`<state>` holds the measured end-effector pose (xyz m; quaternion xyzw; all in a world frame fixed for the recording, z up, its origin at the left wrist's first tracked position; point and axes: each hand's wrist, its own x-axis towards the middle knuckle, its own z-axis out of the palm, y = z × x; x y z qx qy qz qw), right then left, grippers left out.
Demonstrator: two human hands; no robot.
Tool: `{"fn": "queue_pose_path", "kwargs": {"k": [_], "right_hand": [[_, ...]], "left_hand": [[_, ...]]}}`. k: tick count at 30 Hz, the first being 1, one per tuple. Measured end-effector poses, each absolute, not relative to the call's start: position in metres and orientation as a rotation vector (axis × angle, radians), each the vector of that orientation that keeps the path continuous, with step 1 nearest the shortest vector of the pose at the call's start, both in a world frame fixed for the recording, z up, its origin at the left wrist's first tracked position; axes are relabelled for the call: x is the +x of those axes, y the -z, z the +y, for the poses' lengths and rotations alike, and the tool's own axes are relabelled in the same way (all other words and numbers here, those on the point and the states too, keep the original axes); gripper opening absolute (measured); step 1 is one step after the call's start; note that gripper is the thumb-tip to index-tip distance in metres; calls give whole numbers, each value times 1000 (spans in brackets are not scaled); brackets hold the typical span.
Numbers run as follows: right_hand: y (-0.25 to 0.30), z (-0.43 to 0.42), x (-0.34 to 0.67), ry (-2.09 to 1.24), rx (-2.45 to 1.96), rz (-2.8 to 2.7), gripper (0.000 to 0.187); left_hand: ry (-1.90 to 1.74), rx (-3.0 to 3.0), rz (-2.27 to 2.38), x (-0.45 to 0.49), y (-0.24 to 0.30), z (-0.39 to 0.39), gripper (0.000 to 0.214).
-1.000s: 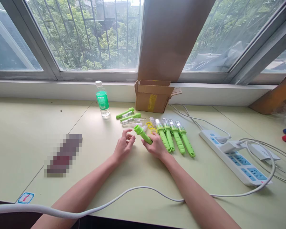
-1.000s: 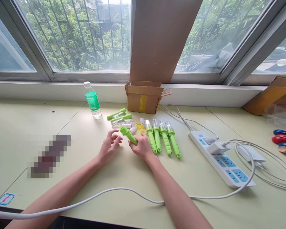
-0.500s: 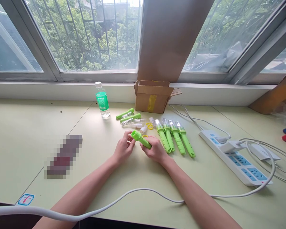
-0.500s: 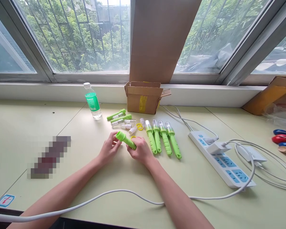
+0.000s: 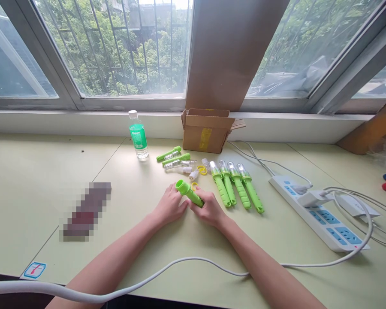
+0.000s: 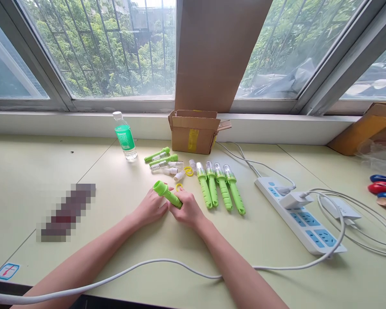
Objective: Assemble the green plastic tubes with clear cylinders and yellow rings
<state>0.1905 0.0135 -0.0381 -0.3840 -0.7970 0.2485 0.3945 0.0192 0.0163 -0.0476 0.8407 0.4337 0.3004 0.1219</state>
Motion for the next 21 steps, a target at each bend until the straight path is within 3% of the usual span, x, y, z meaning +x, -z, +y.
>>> {"fn": "queue_pose_path", "kwargs": {"k": [9,21], "right_hand": [[36,6,188,-877,-1008,-1856,28],[35,8,189,-841,-1096,-1510,29]], "left_hand": [[-745,2505,1319,19,44,13,26],[-750,2496,1325,18,49,15,19]]}}
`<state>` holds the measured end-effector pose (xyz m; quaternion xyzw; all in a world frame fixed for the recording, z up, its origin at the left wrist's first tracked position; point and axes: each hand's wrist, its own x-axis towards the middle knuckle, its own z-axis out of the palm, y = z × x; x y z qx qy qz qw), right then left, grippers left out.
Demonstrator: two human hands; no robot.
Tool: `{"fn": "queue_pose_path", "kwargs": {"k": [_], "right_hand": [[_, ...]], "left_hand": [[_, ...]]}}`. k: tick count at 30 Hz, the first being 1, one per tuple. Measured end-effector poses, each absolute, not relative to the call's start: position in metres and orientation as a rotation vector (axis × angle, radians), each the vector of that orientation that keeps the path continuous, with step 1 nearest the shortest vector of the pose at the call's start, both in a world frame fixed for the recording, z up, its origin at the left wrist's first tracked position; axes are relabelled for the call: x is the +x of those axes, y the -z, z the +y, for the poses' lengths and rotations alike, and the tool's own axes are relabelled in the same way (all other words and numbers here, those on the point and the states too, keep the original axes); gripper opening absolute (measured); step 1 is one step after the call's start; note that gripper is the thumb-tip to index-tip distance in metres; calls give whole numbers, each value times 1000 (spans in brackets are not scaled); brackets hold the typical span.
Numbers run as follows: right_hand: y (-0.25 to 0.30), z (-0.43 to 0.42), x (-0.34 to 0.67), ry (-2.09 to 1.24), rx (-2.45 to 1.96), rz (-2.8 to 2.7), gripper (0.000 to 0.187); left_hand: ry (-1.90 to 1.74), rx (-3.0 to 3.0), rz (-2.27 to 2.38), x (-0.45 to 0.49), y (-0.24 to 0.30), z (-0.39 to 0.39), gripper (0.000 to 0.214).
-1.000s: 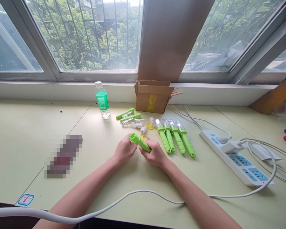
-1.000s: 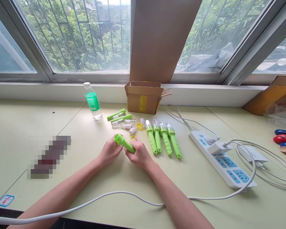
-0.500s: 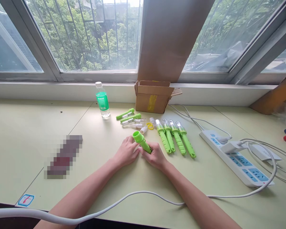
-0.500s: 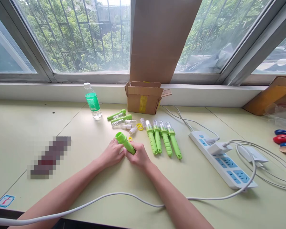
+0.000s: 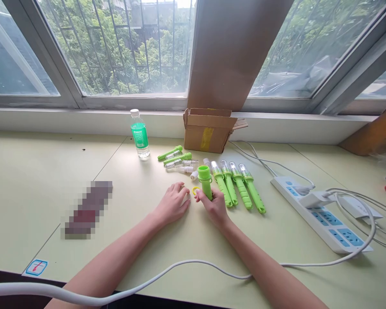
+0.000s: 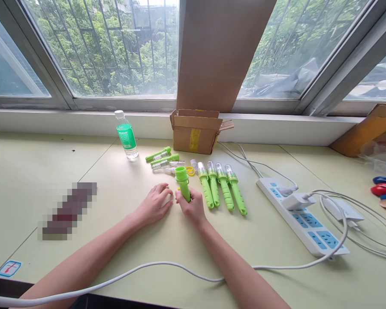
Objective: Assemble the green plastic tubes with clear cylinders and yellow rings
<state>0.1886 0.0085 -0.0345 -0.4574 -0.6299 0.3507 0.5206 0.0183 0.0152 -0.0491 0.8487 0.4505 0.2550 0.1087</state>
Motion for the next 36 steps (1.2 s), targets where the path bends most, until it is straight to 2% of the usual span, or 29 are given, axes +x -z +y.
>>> {"fn": "queue_pose_path", "kwargs": {"k": [6,14,19,22,26,36], "right_hand": [[30,12,190,-964,-1104,-1407,33],[23,7,190,-1224,-938,-1448,32],[23,11,193,-1378,-897,-1268,34],[23,12,194,-1467,-864,-1157,34],[22,11,192,-1502,-858,-1127,33],[21,11,191,-1522,-844,-1104,33]], "left_hand": [[-764,2503,1318,19,46,14,26],[-750,2502,1291,19,44,13,21],[-764,2496,1284,17,45,14,25],[-780,2469,1282,17,44,15,20],[-774,2422,1286,19,43,18,13],[-831,2386,1280,17,45,18,9]]}}
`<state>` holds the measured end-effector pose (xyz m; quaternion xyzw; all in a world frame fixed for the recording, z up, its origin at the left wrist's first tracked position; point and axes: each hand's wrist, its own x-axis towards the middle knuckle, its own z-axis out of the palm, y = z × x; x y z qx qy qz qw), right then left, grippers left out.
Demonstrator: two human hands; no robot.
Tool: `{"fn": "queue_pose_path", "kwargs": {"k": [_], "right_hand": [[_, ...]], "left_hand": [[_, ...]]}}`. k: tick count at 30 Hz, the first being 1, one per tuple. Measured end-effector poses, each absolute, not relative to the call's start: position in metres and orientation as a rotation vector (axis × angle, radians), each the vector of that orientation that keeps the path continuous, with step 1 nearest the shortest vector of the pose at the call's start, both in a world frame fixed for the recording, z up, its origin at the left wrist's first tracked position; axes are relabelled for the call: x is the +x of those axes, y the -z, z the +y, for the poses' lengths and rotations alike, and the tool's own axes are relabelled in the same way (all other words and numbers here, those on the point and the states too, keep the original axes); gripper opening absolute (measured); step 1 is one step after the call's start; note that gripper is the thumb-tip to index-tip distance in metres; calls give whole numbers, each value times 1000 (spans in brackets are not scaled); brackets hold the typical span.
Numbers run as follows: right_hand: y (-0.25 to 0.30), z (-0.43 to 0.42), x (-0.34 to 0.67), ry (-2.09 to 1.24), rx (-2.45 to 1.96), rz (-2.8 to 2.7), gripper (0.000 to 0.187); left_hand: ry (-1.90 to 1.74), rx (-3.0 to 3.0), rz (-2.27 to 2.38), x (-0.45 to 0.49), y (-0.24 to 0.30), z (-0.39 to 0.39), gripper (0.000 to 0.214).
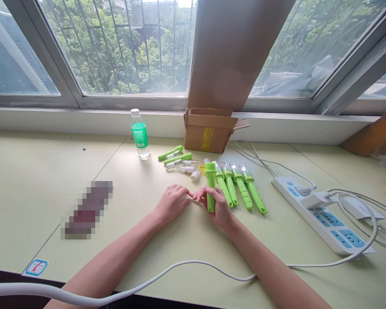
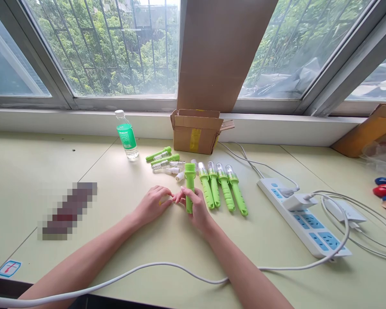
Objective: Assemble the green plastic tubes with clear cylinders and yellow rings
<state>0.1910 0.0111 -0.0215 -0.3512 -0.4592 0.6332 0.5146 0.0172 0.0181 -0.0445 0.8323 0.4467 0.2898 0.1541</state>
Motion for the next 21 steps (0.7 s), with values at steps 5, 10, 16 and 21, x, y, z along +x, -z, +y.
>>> {"fn": "queue_pose_path", "kwargs": {"k": [5,10,16,21], "right_hand": [[23,12,192,-1482,-875,-1122,34],[24,14,194,-1471,-885,-1137,36],[25,15,195,-1489,-877,-1119,35],[24,15,195,-1473,-853,-1120,36]], "left_hand": [[-820,2467,1366,17,39,17,19],[-630,2598,1540,7,26,11,45],[-431,2545,1578,1,26,8,18],[-642,2517,1474,7,30,13,39]]}}
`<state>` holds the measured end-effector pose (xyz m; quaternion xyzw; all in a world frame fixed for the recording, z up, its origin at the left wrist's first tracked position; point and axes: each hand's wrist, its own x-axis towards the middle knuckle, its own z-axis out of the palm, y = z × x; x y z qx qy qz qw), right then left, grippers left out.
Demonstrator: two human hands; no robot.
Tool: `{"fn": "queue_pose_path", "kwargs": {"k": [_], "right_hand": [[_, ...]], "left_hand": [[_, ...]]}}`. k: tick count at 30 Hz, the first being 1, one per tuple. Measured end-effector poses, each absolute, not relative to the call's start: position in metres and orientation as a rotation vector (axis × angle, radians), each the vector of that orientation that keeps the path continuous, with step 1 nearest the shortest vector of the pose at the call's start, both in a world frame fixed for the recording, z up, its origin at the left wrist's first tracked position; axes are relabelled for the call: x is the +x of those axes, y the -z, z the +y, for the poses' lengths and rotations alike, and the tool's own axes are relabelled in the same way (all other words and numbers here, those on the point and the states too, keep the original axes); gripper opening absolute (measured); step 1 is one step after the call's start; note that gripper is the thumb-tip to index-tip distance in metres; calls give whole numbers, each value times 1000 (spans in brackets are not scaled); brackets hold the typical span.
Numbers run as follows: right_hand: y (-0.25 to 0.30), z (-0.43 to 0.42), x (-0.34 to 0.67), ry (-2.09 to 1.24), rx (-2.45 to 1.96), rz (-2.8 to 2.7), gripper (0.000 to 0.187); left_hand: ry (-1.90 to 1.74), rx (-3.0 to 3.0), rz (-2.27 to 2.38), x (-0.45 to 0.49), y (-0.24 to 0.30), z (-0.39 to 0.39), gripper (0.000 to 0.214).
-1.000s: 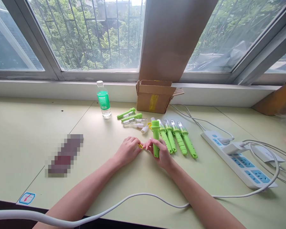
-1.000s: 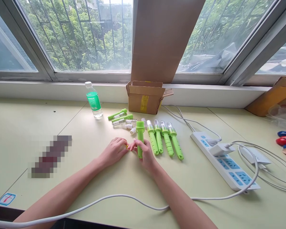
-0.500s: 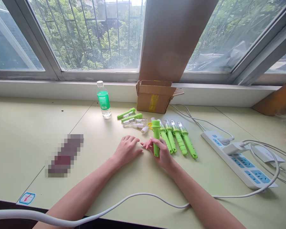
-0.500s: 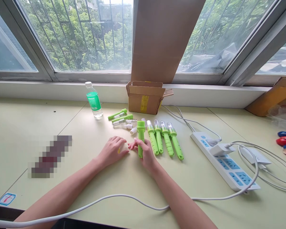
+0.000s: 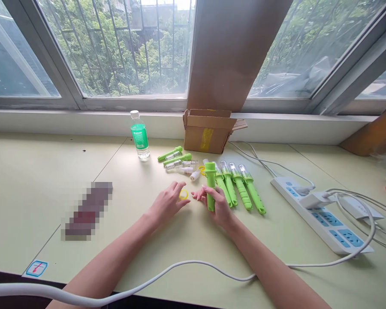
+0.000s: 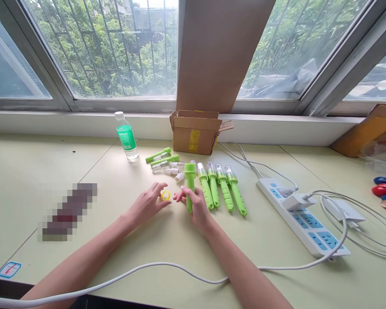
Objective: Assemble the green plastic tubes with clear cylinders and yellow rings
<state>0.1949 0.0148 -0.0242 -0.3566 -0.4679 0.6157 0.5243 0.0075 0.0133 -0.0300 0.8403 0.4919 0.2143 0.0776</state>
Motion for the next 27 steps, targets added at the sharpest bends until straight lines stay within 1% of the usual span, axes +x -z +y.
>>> {"fn": "queue_pose_path", "kwargs": {"k": [3,12,17,23,27], "right_hand": [[25,15,195,-1477,-854,-1121,36],[24,15,197,-1555,-883,-1089,37],[22,14,198,-1613,-850,-1084,38],[23,14,198,-1597,-835,-1097,37],[24,14,197,-1549,-839,-1133,36]], "left_hand": [[-705,2539,1429,10,32,14,43],[-675,2529,1506,13,29,13,36],[-700,2537,1462,13,33,15,33],[-810,2561,1402,13,37,16,31],[-989,2548,1351,12,37,17,25]]}}
